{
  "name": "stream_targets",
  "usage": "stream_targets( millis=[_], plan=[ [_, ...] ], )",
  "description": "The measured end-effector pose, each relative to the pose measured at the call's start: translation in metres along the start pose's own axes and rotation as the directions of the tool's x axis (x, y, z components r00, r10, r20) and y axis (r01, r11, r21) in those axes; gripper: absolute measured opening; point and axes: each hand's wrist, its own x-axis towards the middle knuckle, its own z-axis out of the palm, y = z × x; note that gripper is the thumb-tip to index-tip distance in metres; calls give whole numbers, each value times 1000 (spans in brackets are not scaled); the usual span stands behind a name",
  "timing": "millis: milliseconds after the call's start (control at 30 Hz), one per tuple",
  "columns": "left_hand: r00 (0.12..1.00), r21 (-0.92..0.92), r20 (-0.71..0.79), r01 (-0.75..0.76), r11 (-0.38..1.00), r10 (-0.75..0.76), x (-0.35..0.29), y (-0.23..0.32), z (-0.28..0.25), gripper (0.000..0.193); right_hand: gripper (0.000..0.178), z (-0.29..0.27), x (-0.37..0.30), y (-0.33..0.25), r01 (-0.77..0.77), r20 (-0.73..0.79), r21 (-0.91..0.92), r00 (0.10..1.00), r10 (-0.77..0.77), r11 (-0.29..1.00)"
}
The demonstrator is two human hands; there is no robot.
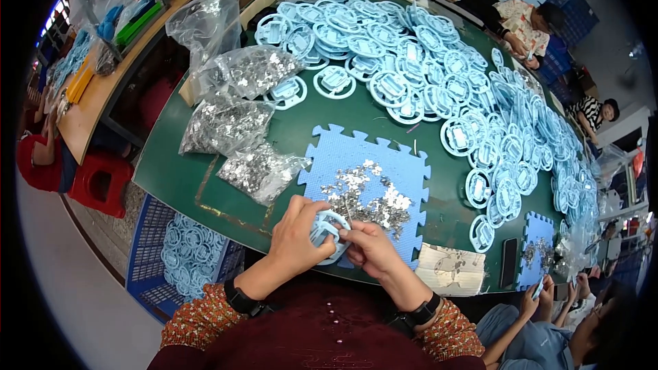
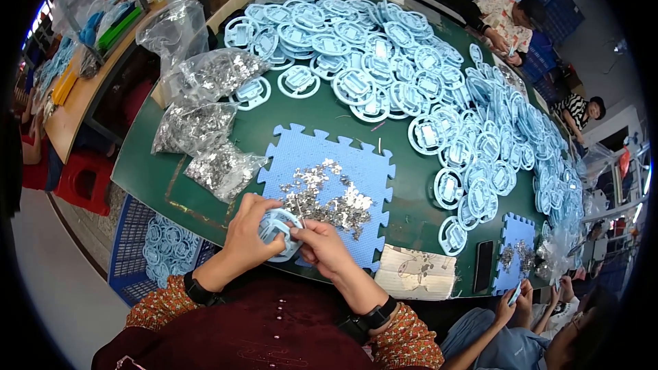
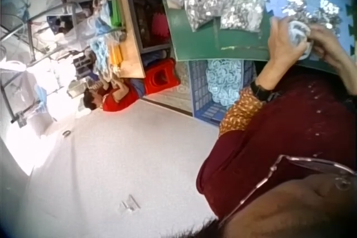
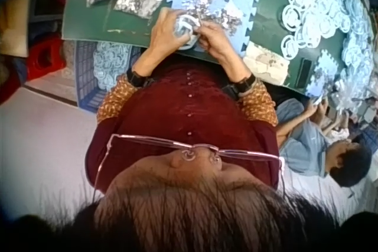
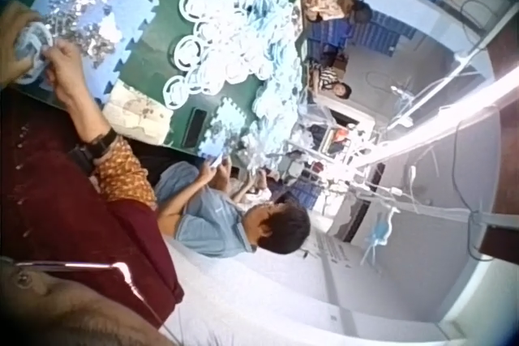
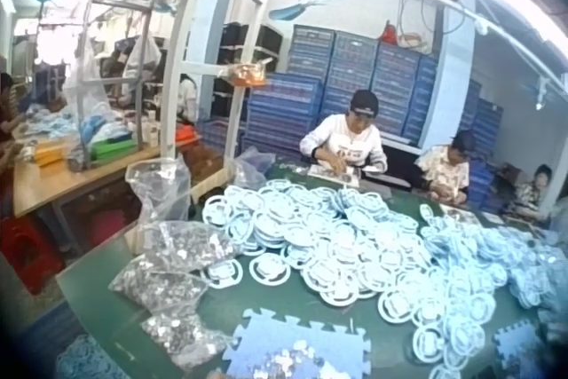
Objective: Assembling small silver components into blue plastic toy frames at a factory workbench.
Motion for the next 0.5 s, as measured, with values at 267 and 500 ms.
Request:
stream_targets(
  millis=[267,500],
  plan=[
    [986,-30,-58,-155,987,153,-3,-3,-2,51,13,4,-9,-2,20,50,-52,999,-18,998],
    [947,-99,-140,-305,947,291,-6,-12,-7,51,21,-3,-11,-8,142,180,-390,981,-76,910]
  ],
)
